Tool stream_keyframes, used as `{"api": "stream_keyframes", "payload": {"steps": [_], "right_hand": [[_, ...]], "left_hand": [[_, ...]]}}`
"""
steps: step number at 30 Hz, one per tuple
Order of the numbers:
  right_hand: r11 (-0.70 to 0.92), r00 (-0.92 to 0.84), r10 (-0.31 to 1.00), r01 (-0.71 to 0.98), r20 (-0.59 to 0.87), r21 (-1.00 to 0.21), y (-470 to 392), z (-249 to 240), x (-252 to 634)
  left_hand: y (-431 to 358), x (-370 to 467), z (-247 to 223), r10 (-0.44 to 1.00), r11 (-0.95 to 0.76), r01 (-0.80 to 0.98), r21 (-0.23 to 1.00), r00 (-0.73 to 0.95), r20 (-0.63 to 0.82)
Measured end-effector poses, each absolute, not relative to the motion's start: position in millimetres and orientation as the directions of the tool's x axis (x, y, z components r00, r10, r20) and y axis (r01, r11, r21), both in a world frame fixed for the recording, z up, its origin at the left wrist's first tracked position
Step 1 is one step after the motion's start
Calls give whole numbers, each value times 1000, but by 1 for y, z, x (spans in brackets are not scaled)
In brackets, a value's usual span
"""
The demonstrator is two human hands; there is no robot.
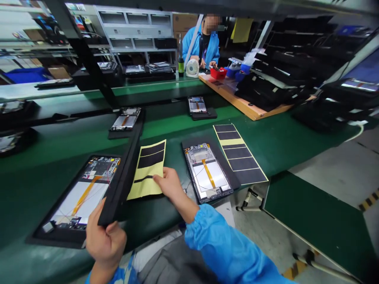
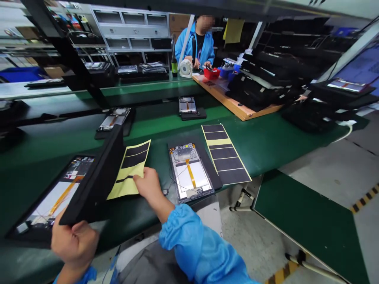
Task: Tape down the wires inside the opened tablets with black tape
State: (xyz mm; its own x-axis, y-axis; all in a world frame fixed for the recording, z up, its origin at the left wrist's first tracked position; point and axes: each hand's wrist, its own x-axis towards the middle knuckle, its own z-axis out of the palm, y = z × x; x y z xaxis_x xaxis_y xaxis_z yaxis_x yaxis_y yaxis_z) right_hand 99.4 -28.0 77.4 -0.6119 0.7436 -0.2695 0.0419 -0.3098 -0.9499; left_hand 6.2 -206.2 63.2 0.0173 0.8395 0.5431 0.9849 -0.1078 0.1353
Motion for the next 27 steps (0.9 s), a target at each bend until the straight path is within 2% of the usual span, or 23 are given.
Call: {"api": "stream_keyframes", "payload": {"steps": [3, 4, 5, 9, 11, 12, 13, 14, 15, 16, 17, 18, 19, 20, 22, 23, 25, 27], "right_hand": [[-143, -575, 810, 0, -117, -990, -19, 108, 155], [-51, -543, 840, -39, -22, -998, -17, 119, 178], [-27, -525, 851, -86, 22, -996, -15, 130, 201], [-180, -514, 857, -282, -10, -942, -14, 157, 262], [-212, -507, 862, -319, -22, -924, -17, 156, 269], [-222, -506, 862, -326, -29, -919, -19, 153, 268], [-234, -507, 861, -330, -38, -914, -22, 149, 266], [-247, -511, 858, -331, -47, -911, -24, 143, 264], [-261, -520, 852, -326, -59, -908, -26, 138, 261], [-275, -533, 843, -314, -71, -909, -28, 132, 259], [-289, -549, 832, -294, -87, -911, -28, 127, 258], [-300, -567, 817, -262, -105, -917, -28, 122, 257], [-305, -585, 801, -219, -125, -927, -28, 117, 257], [-300, -601, 786, -165, -145, -940, -27, 112, 258], [-195, -578, 805, -43, -135, -980, -26, 106, 259], [-74, -520, 851, 27, -77, -997, -27, 105, 260], [257, -370, 913, 190, 173, -948, -31, 106, 258], [542, -373, 822, 280, 431, -792, -37, 111, 251]], "left_hand": [[-206, -3, 57, 796, -129, 988, 82, 53, 603], [-204, -5, 51, 775, -138, 988, 63, 68, 629], [-200, -5, 43, 751, -149, 988, 39, 87, 655], [-172, 15, 1, 664, -194, 973, -127, 225, 713], [-157, 33, -7, 645, -232, 964, -130, 253, 722], [-153, 42, -4, 660, -259, 965, -41, 208, 722], [-151, 49, 3, 692, -279, 952, 124, 109, 714], [-151, 56, 14, 750, -282, 891, 356, -27, 661], [-152, 61, 29, 804, -258, 749, 610, -185, 566], [-154, 66, 46, 850, -205, 528, 824, -320, 417], [-155, 70, 63, 895, -143, 258, 955, -378, 237], [-156, 73, 78, 918, -85, 9, 996, -388, 82], [-155, 75, 91, 936, -11, -165, 986, -349, -48], [-155, 77, 101, 937, 35, -262, 964, -326, -122], [-153, 79, 109, 920, 92, -307, 947, -337, -198], [-152, 80, 109, 903, 104, -289, 952, -373, -212], [-153, 81, 103, 865, 129, -253, 959, -445, -233], [-156, 83, 96, 840, 141, -227, 964, -488, -238]]}}
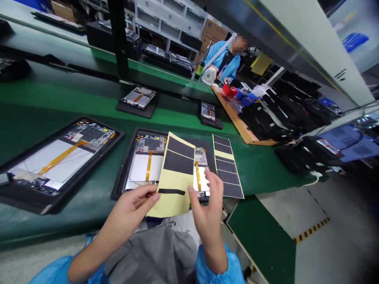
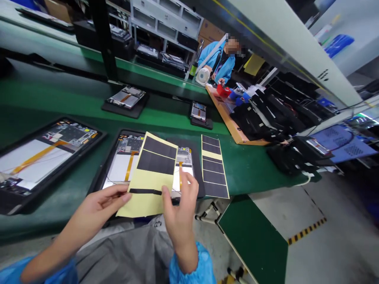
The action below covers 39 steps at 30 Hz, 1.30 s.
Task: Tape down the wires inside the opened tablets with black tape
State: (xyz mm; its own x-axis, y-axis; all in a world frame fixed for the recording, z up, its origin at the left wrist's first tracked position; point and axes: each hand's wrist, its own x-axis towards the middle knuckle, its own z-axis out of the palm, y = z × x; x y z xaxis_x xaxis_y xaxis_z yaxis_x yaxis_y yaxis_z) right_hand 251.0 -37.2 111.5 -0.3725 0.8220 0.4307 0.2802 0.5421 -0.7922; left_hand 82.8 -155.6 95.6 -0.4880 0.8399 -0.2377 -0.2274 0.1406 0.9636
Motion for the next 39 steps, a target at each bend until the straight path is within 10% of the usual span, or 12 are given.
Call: {"api": "stream_keyframes", "payload": {"steps": [6, 15, 31, 39], "right_hand": [[689, -756, 468, -12, 457, -725, -42, 126, 222], [567, -725, 546, -50, 420, -822, -37, 121, 216], [787, -607, 493, 5, 624, -617, -31, 122, 233], [730, -634, 518, -23, 575, -683, -11, 149, 240]], "left_hand": [[-158, 84, 88, 872, 43, -2, 999, -488, -38], [-155, 80, 94, 885, -58, 205, 977, -443, 145], [-129, 87, 100, 908, 121, -238, 964, -365, -204], [-110, 95, 131, 943, -63, 81, 995, -322, 86]]}}
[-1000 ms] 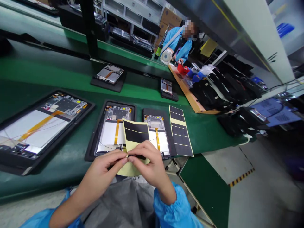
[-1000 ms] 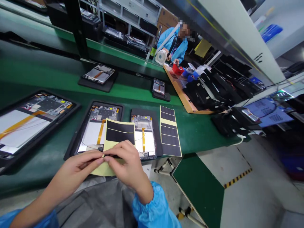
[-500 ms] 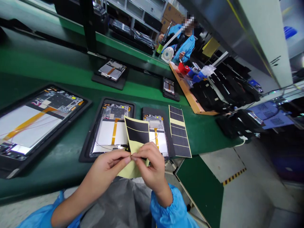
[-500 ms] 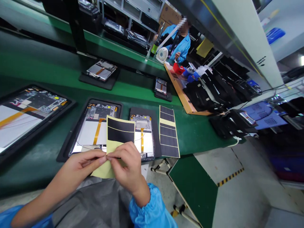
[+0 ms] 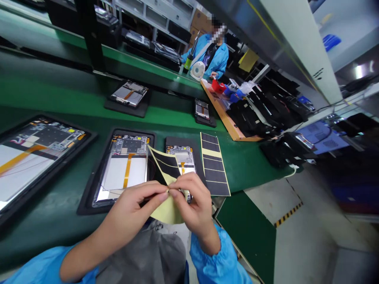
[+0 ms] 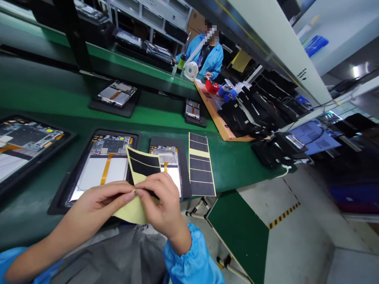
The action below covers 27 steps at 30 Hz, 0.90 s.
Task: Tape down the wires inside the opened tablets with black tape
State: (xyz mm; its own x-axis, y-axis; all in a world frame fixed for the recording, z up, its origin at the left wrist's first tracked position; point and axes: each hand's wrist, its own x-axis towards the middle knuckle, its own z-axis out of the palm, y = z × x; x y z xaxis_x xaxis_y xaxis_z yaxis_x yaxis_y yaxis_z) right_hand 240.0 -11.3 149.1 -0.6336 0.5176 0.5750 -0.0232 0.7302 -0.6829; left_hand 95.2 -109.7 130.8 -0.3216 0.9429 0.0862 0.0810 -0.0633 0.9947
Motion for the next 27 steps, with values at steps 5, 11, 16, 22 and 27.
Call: {"api": "stream_keyframes", "payload": {"steps": [5, 11, 16, 22, 27], "right_hand": [[819, -448, 520, 20, 727, -574, -4, 153, 249], [935, -299, 347, 184, 889, -303, 23, 166, 266], [944, -249, 274, 253, 929, -211, 47, 172, 272], [939, -336, 320, 236, 886, -249, 58, 164, 274], [935, -390, 351, 183, 851, -303, 63, 153, 274]], "left_hand": [[-87, 106, 151, 955, -108, 73, 991, -271, 124], [-37, 117, 192, 982, -126, 5, 992, -141, 125], [-1, 129, 201, 985, -96, -64, 993, -148, 86], [9, 134, 183, 976, -100, -74, 992, -199, 84], [14, 126, 173, 984, -80, -118, 990, -166, 60]]}}
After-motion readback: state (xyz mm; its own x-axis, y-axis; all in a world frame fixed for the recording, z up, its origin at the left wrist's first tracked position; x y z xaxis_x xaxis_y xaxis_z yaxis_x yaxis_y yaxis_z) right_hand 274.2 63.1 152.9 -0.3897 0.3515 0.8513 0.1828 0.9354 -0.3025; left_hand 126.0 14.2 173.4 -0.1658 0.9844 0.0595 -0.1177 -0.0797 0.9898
